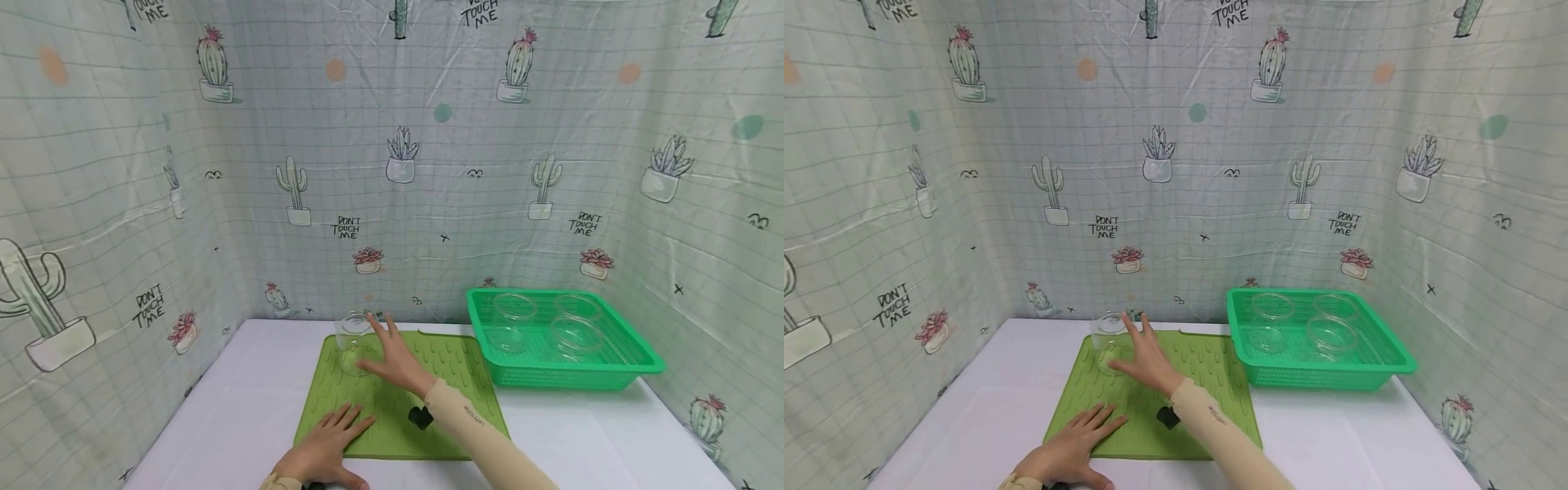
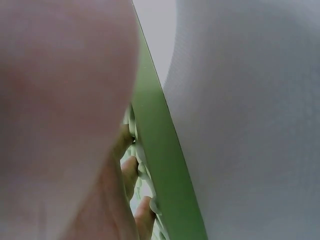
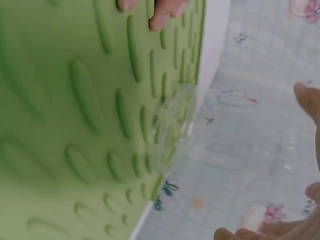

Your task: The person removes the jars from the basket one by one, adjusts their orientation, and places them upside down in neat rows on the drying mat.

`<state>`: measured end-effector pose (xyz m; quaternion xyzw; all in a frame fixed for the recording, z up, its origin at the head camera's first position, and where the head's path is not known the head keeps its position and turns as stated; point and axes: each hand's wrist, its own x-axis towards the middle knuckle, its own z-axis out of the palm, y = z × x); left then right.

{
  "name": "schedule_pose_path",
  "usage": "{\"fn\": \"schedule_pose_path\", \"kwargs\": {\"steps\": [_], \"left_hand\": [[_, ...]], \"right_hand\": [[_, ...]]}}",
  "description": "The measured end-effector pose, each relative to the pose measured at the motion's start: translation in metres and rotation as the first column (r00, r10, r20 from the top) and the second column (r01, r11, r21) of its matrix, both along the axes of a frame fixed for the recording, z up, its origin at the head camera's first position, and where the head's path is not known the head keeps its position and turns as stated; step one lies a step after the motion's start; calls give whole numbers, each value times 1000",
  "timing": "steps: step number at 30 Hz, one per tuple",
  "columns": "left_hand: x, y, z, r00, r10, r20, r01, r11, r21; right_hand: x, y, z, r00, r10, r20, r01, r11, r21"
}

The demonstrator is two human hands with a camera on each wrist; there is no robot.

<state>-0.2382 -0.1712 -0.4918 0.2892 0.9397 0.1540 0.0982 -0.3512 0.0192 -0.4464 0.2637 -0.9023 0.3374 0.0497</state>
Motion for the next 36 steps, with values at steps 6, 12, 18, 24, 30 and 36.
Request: {"fn": "schedule_pose_path", "kwargs": {"steps": [6, 12, 18, 24, 30, 36], "left_hand": [[1, 0, 1, 1000, -5, 3, 5, 1000, 17], [2, -1, 0, 1000, 7, 2, -7, 1000, 7], [2, 1, -2, 1000, 18, 11, -18, 1000, 19], [0, 0, -5, 1000, 2, 15, -2, 1000, 26], [-1, -1, -5, 1000, -4, 28, 3, 999, 47], [-1, 1, -4, 1000, -15, 27, 14, 998, 53]], "right_hand": [[22, 27, 12, 999, 14, -31, -13, 1000, 20], [47, 58, 25, 998, 7, -57, -6, 1000, 31], [69, 93, 32, 992, -73, -103, 77, 996, 36], [84, 134, 27, 981, -131, -142, 134, 991, 10], [84, 183, 25, 967, -218, -130, 217, 976, -24], [63, 229, 37, 942, -333, -30, 331, 941, -66]]}}
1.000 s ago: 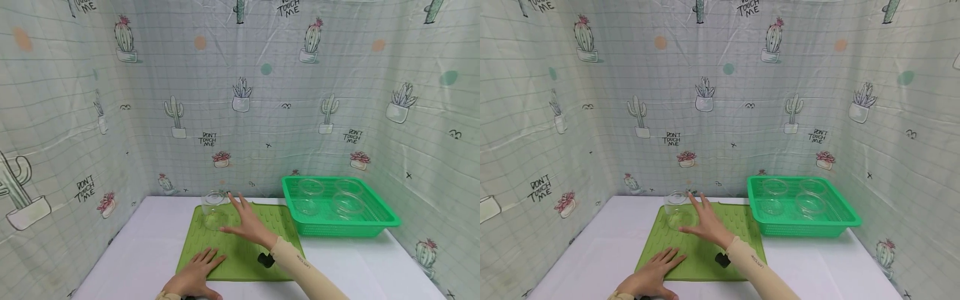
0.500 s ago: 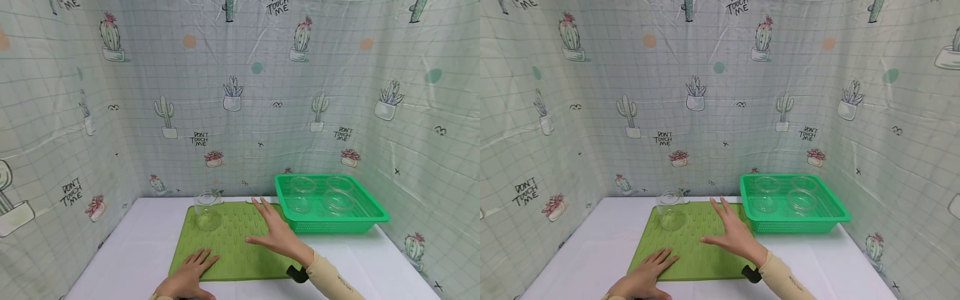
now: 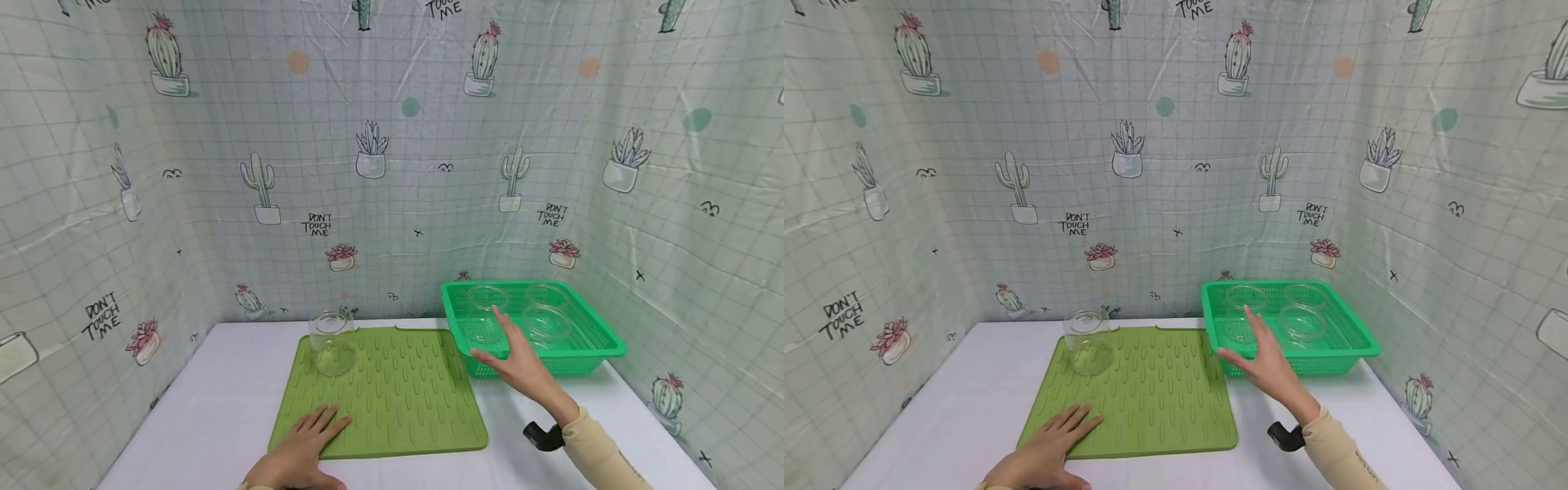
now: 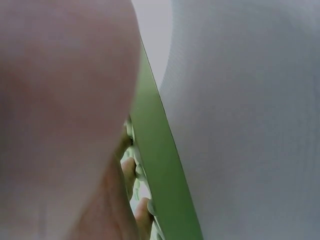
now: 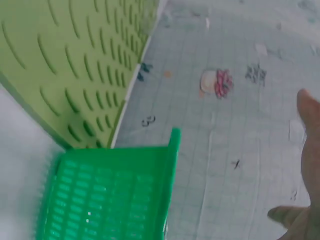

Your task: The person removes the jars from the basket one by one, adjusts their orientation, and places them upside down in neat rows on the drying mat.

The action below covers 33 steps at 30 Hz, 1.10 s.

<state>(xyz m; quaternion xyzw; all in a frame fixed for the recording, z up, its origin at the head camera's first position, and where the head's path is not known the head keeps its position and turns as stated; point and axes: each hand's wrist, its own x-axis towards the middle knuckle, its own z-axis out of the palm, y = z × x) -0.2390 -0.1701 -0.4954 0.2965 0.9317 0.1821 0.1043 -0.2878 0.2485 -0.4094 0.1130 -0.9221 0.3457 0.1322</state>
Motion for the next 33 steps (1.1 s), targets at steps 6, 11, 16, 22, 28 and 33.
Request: {"fn": "schedule_pose_path", "kwargs": {"steps": [6, 11, 16, 22, 28, 33], "left_hand": [[1, -2, 1, 1000, 3, -5, -3, 1000, -2], [1, -1, 4, 1000, 7, 10, -7, 1000, 6], [2, -1, 4, 1000, 6, 4, -6, 1000, 8], [3, 0, 5, 1000, 3, 9, -3, 1000, 6], [3, 1, 7, 1000, 8, 13, -8, 1000, -3], [3, 0, 6, 1000, 11, 11, -11, 1000, -15]], "right_hand": [[-33, 18, 16, 982, -67, 177, 73, 997, -31], [-62, 20, 23, 943, -76, 325, 108, 991, -81], [-85, 22, 26, 896, -56, 440, 140, 977, -160], [-102, 24, 22, 856, -34, 515, 202, 940, -275], [-119, 26, 17, 782, 20, 624, 248, 907, -339], [-130, 32, 10, 735, 29, 678, 237, 925, -297]]}}
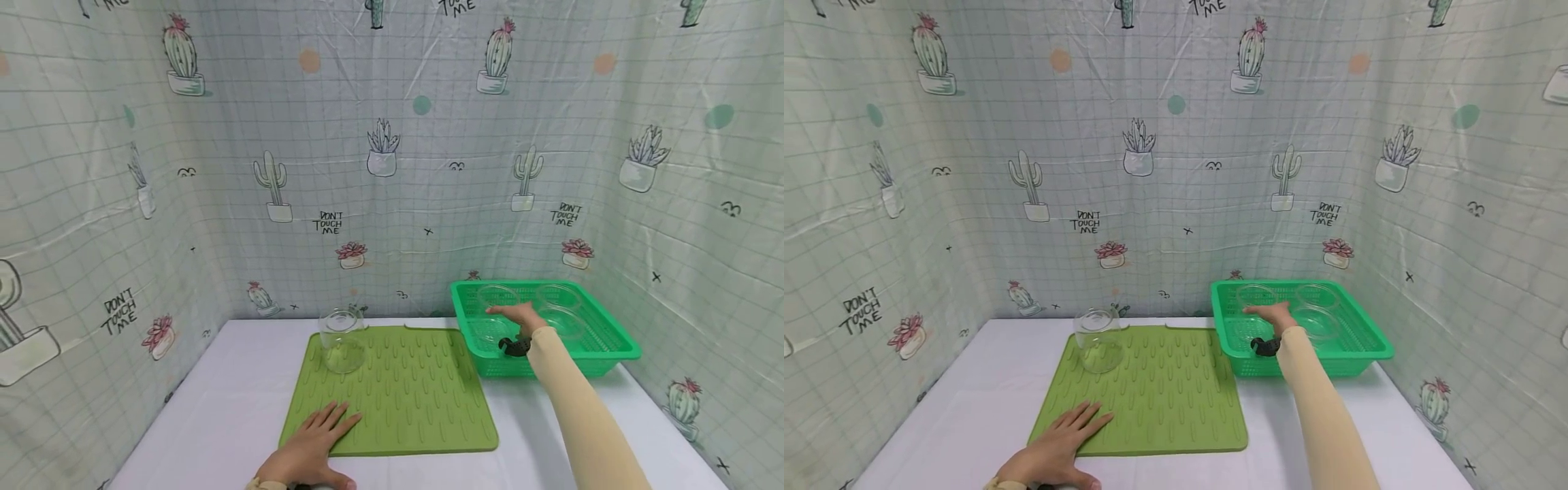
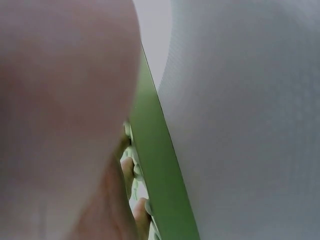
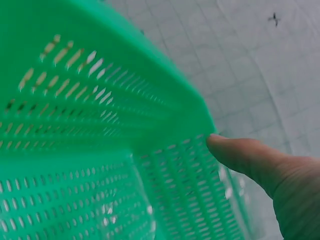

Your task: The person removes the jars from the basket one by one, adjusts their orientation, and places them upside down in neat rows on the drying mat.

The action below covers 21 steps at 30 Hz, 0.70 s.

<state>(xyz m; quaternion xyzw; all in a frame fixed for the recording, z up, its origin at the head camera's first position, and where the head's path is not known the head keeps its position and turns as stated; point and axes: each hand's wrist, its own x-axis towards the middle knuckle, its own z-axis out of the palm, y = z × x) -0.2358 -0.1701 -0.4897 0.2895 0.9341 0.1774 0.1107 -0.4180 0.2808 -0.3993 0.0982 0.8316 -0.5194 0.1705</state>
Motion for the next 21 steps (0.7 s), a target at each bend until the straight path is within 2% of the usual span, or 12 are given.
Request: {"fn": "schedule_pose_path", "kwargs": {"steps": [11, 16, 21], "left_hand": [[-1, 1, -2, 1000, 7, -12, -7, 1000, -10], [-2, -1, -3, 1000, 11, -11, -11, 1000, -14], [-1, 0, -5, 1000, 2, -25, -3, 1000, -26]], "right_hand": [[-10, 4, -12, 999, -3, 37, 2, 1000, 11], [-14, 4, -14, 1000, -5, 19, 5, 1000, -11], [-17, 3, -20, 999, -30, -41, 30, 1000, -7]]}}
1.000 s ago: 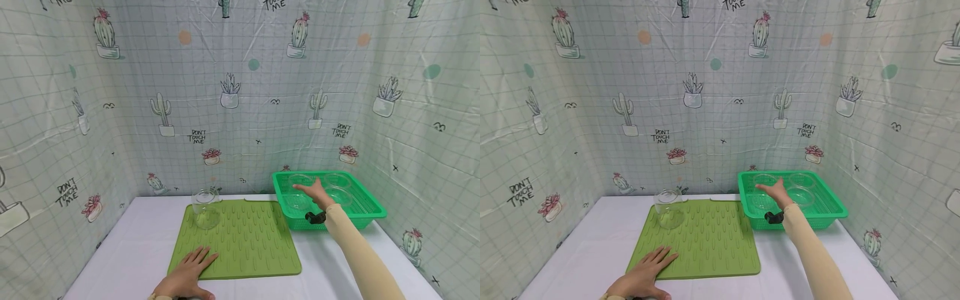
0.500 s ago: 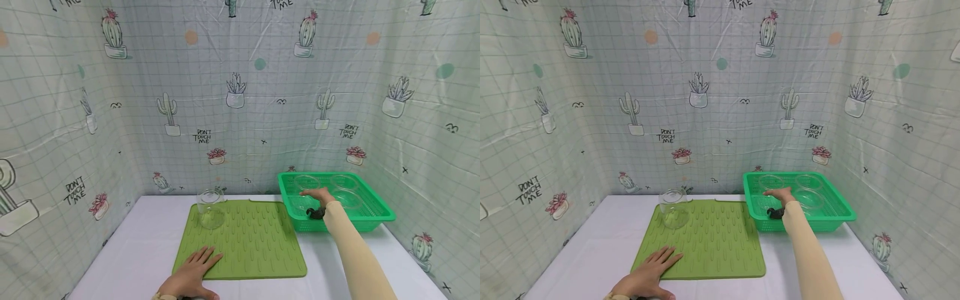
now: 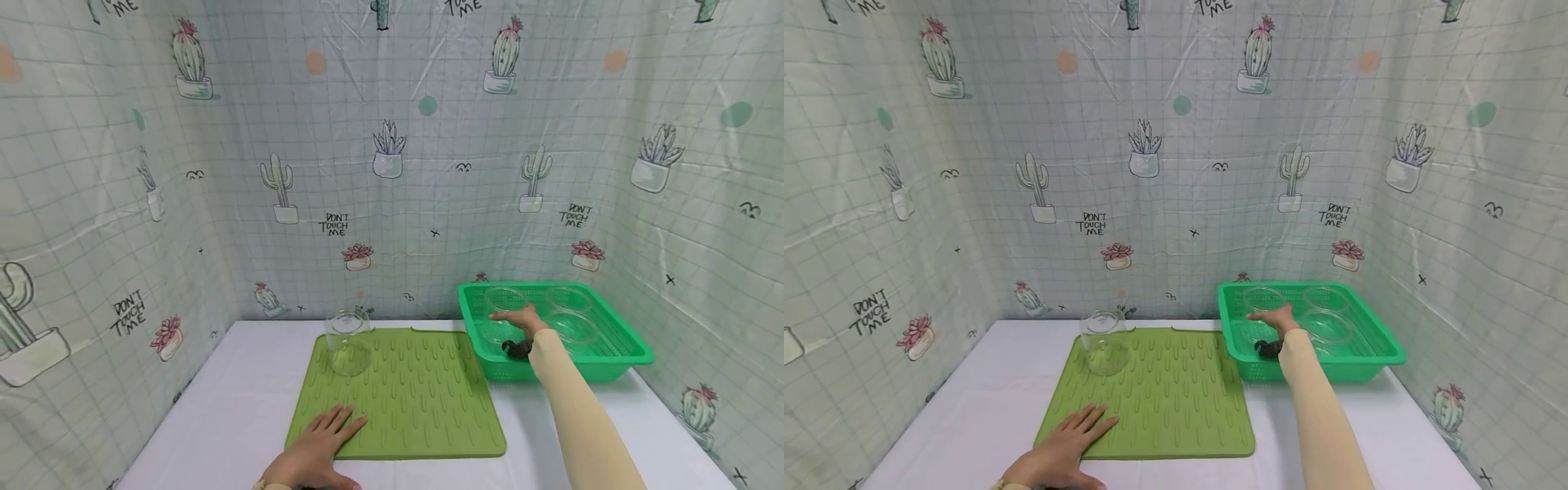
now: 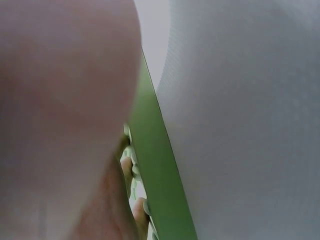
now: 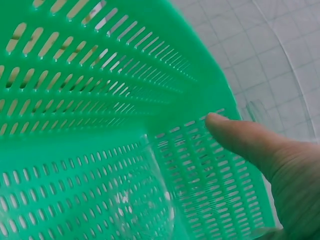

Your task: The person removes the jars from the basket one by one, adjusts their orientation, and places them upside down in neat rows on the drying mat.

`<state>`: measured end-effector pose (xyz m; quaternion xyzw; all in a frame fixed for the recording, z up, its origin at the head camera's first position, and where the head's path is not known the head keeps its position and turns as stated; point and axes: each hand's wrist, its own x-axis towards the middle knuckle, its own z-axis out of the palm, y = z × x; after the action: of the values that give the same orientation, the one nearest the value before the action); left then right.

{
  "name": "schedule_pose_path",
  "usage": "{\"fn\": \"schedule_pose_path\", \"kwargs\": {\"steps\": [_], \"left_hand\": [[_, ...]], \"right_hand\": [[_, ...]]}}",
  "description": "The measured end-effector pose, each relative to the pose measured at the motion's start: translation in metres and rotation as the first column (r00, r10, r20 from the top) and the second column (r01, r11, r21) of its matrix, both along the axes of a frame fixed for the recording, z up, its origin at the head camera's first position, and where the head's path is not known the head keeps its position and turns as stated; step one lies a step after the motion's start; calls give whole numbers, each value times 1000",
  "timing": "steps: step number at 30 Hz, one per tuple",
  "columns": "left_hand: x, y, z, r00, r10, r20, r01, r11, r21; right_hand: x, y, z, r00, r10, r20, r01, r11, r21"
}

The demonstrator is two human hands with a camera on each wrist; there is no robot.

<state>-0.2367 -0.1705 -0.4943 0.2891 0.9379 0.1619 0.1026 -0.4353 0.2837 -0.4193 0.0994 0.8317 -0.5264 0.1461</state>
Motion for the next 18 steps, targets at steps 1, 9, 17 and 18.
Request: {"fn": "schedule_pose_path", "kwargs": {"steps": [1, 9, 17, 18], "left_hand": [[0, 0, 0, 1000, -1, -4, 1, 1000, -1], [1, 3, 2, 1000, -14, 12, 13, 1000, 13], [-2, -1, 0, 999, -10, 31, 9, 1000, 21], [-2, -1, 0, 999, -7, 34, 6, 1000, 20]], "right_hand": [[-1, -1, -1, 1000, 0, -15, 0, 1000, 5], [0, -2, -4, 999, -10, -42, 10, 1000, -6], [4, -8, 5, 997, -61, -53, 62, 998, 9], [6, -9, 6, 996, -65, -61, 66, 998, 12]]}}
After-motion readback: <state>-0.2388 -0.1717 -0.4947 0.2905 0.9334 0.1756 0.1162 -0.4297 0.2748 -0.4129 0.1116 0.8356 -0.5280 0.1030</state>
